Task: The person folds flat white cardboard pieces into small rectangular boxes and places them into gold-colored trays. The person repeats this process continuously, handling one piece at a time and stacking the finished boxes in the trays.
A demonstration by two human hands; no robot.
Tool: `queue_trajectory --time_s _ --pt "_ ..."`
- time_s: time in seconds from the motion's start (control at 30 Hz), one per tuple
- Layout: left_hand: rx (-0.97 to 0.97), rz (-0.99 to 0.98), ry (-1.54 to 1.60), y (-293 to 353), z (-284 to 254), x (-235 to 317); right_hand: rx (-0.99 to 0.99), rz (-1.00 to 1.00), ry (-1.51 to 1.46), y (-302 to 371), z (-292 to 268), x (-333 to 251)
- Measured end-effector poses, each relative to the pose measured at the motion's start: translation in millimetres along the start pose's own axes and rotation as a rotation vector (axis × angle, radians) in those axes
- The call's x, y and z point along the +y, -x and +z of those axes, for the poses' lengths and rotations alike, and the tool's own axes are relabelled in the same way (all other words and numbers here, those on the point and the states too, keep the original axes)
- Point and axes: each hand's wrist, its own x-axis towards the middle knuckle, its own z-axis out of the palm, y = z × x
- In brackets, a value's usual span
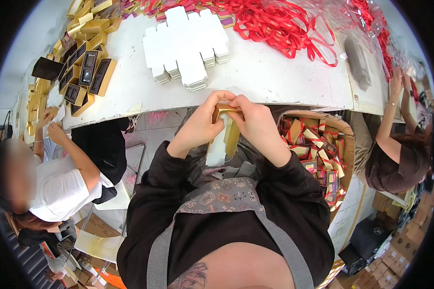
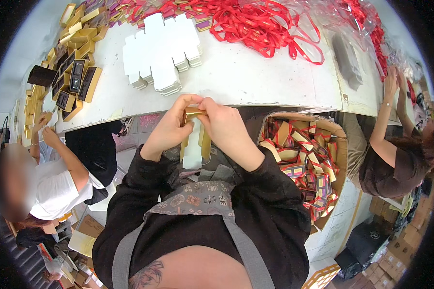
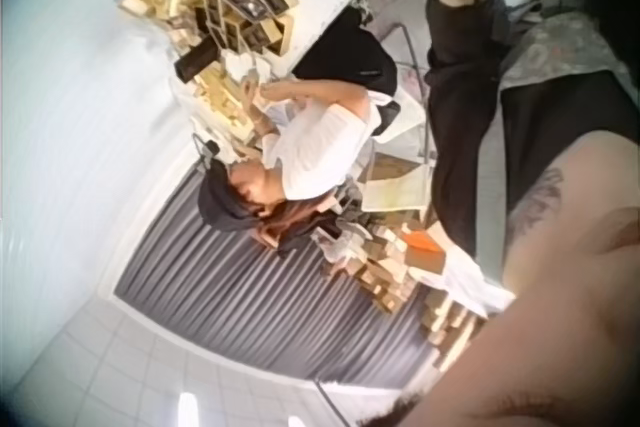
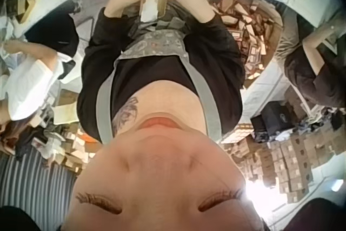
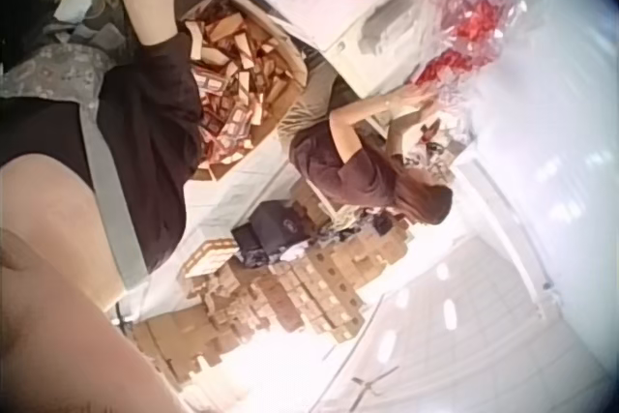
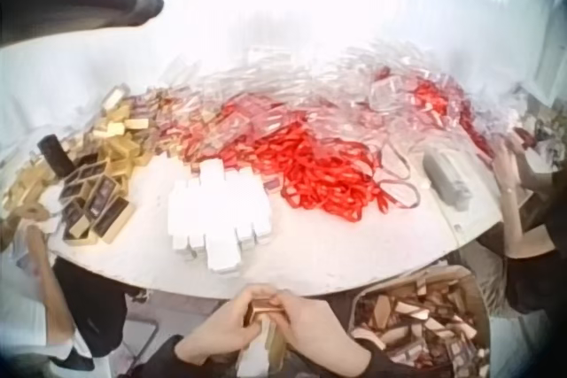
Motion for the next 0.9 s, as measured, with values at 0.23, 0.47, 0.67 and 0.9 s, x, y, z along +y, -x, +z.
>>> queue_trajectory --time_s 0.23,0.47,0.67,0.9 --pt "0.318 0.354 -0.907 13.8 -6.3 19.3 0.107 -0.204 0.227 1.3 7.5 -8.9" --pt "0.076 0.136 -1.301 2.2 -15.8 29.9 -0.085 -0.406 0.604 -20.5 3.6 -11.1" --pt "0.147 0.218 -1.026 -3.6 -21.9 41.7 -0.035 -0.487 0.593 -34.5 -9.9 -25.8" --pt "0.431 0.132 -0.804 -16.6 -36.1 58.3 0.322 -0.532 0.702 -43.0 -25.2 -65.8"
